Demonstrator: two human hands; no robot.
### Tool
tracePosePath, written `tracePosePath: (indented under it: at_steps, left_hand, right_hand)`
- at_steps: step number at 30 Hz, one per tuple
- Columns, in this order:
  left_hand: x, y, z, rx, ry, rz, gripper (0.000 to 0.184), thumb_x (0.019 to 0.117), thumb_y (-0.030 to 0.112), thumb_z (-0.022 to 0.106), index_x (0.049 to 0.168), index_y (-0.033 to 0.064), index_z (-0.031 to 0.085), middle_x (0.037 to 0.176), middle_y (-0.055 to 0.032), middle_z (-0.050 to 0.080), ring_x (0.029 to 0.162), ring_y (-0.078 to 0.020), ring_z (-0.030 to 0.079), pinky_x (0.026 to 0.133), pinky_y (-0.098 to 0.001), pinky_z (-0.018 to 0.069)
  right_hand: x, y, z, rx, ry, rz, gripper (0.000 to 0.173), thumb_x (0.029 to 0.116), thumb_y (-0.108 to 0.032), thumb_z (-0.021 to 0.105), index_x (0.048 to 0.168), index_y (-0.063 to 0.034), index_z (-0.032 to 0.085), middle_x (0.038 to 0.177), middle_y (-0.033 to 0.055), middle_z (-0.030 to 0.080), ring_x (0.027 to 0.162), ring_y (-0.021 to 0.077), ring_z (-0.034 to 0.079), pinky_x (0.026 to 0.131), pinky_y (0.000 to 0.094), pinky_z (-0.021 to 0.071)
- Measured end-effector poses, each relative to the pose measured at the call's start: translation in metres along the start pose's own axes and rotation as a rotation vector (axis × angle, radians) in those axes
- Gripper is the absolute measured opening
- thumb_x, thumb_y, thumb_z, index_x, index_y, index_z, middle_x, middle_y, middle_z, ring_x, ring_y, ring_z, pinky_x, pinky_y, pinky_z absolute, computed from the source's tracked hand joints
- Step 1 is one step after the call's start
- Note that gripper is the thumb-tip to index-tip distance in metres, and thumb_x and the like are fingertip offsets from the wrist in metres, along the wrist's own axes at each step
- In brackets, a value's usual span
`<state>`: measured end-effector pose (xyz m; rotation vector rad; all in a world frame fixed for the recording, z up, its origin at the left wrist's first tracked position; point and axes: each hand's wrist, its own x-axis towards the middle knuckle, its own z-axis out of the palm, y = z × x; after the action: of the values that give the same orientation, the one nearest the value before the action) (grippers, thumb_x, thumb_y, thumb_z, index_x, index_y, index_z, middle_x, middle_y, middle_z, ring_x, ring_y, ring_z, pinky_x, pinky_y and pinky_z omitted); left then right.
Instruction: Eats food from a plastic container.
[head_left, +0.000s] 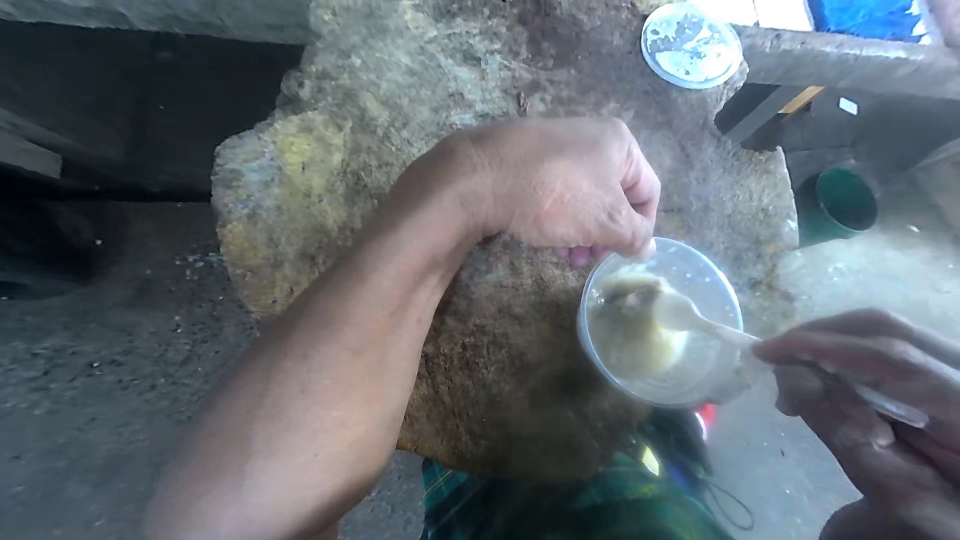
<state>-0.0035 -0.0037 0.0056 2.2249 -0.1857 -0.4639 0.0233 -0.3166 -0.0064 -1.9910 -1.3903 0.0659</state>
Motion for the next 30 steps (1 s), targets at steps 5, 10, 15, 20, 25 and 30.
tracePosePath:
  at_steps: [5,10,15,20,25,30]
  left_hand:
    - [-0.001,0.002,-0.001,-0.004,0.008,-0.018,0.018,0.1003,0.026,0.065,0.090,0.0170,0.076,0.069,0.0034,0.069,0.057,-0.0053,0.063,0.052,-0.0229,0.0533]
    - [0.000,0.001,-0.001,-0.006,0.006,-0.016,0.018,0.1005,0.029,0.066,0.090,0.0174,0.076,0.073,0.0040,0.070,0.063,-0.0056,0.066,0.057,-0.0238,0.0568]
    - [0.000,-0.001,-0.001,-0.005,0.006,0.003,0.018,0.1002,0.027,0.066,0.089,0.0168,0.076,0.070,0.0040,0.069,0.058,-0.0046,0.064,0.053,-0.0224,0.0537]
    - [0.001,-0.002,0.000,0.000,0.004,0.015,0.017,0.0999,0.027,0.066,0.090,0.0167,0.076,0.070,0.0051,0.069,0.059,-0.0028,0.063,0.055,-0.0219,0.0539]
    - [0.000,-0.002,-0.002,0.013,0.008,-0.013,0.016,0.0996,0.028,0.066,0.092,0.0184,0.077,0.071,0.0059,0.069,0.059,-0.0024,0.063,0.054,-0.0221,0.0539]
    - [0.002,-0.002,-0.002,0.029,0.007,-0.014,0.018,0.1001,0.031,0.066,0.091,0.0189,0.077,0.071,0.0065,0.070,0.059,-0.0018,0.064,0.055,-0.0221,0.0547]
  right_hand:
    - [0.000,0.018,0.021,0.227,0.087,0.075,0.027,0.1040,-0.034,0.062,0.115,-0.0126,0.074,0.095,-0.0032,0.071,0.073,0.0002,0.065,0.062,0.0167,0.0575]
    - [0.004,0.010,0.039,0.338,0.223,0.210,0.031,0.1049,-0.036,0.060,0.110,-0.0095,0.074,0.078,-0.0070,0.067,0.056,-0.0016,0.059,0.049,0.0159,0.0525]
    - [0.008,0.017,0.033,0.388,0.196,0.210,0.025,0.1066,-0.034,0.056,0.111,-0.0143,0.071,0.075,-0.0114,0.066,0.055,-0.0034,0.057,0.049,0.0139,0.0505]
    - [0.009,0.020,0.030,0.359,0.210,0.219,0.024,0.1068,-0.037,0.055,0.106,-0.0194,0.071,0.071,-0.0144,0.064,0.053,-0.0042,0.056,0.047,0.0139,0.0496]
    - [0.007,0.016,0.015,0.216,0.179,0.012,0.022,0.1033,-0.040,0.061,0.108,-0.0215,0.073,0.094,-0.0142,0.068,0.073,-0.0054,0.063,0.060,0.0108,0.0530]
    - [0.010,0.020,0.021,0.243,0.143,-0.026,0.024,0.1044,-0.036,0.060,0.113,-0.0170,0.073,0.100,-0.0099,0.067,0.077,-0.0032,0.064,0.065,0.0126,0.0555]
